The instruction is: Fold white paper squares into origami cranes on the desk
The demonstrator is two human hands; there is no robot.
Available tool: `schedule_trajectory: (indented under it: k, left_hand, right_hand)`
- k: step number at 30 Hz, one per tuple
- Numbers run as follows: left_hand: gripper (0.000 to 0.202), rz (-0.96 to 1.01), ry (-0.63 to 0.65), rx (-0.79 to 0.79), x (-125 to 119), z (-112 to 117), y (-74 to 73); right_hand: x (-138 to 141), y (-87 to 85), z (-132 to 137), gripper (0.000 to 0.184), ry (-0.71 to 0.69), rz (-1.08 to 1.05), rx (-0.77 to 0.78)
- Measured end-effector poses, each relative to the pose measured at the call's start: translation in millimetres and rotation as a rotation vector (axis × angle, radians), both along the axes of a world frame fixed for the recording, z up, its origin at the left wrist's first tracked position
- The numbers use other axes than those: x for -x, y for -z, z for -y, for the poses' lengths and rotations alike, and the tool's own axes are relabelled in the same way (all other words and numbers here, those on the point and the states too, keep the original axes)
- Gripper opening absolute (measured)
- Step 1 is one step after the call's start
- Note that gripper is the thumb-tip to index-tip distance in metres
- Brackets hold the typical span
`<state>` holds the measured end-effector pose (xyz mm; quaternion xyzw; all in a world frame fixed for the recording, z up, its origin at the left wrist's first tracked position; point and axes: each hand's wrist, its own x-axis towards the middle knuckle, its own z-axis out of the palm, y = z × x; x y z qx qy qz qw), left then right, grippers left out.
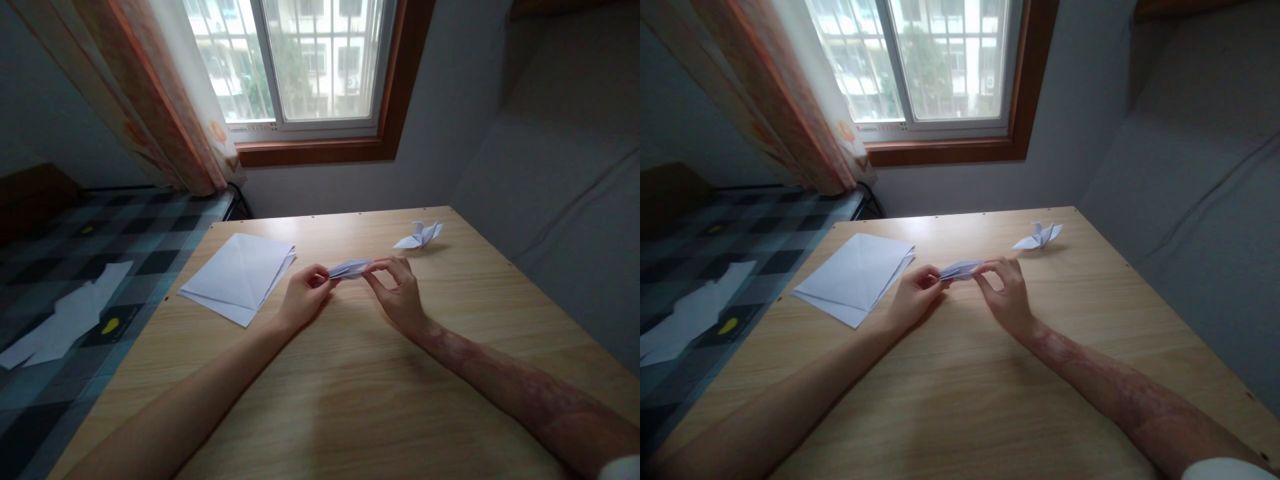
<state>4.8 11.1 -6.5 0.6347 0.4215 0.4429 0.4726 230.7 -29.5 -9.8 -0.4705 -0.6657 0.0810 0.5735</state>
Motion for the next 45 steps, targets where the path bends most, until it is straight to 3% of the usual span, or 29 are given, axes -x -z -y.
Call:
schedule_trajectory:
  k: [6, 12, 16, 23, 31, 37, 45]
  left_hand:
    - [0.038, -0.026, -0.037, -0.031, 0, 0, 0.9]
    - [0.034, -0.024, -0.015, -0.031, 0, -1, 0.7]
    - [0.032, -0.037, 0.016, -0.043, 0, -1, -1.0]
    - [0.029, -0.024, 0.12, -0.012, 1, 1, -3.8]
    - [0.034, -0.093, 0.287, -0.018, 0, 8, -11.2]
    - [0.043, -0.135, 0.283, 0.003, 1, 8, -11.9]
    - [0.046, 0.033, 0.31, 0.085, 0, 3, -10.5]
  right_hand:
    - [3, -2.5, 4, 0.006, -0.078, 0.008, 0.03]
    - [5, -6.5, 8, 0.006, -0.348, 0.057, 0.027]
    - [1, -11.7, 13, 0.012, -0.441, 0.043, 0.069]
    - [0, -4.1, 7, 0.033, -0.353, 0.006, 0.083]
    - [2, 3.3, -1, 0.009, -0.26, 0.033, 0.065]
    - [4, 4.3, 0, 0.018, -0.303, 0.03, 0.011]
    - [3, 7.3, -3, 0.033, -0.36, 0.01, 0.061]
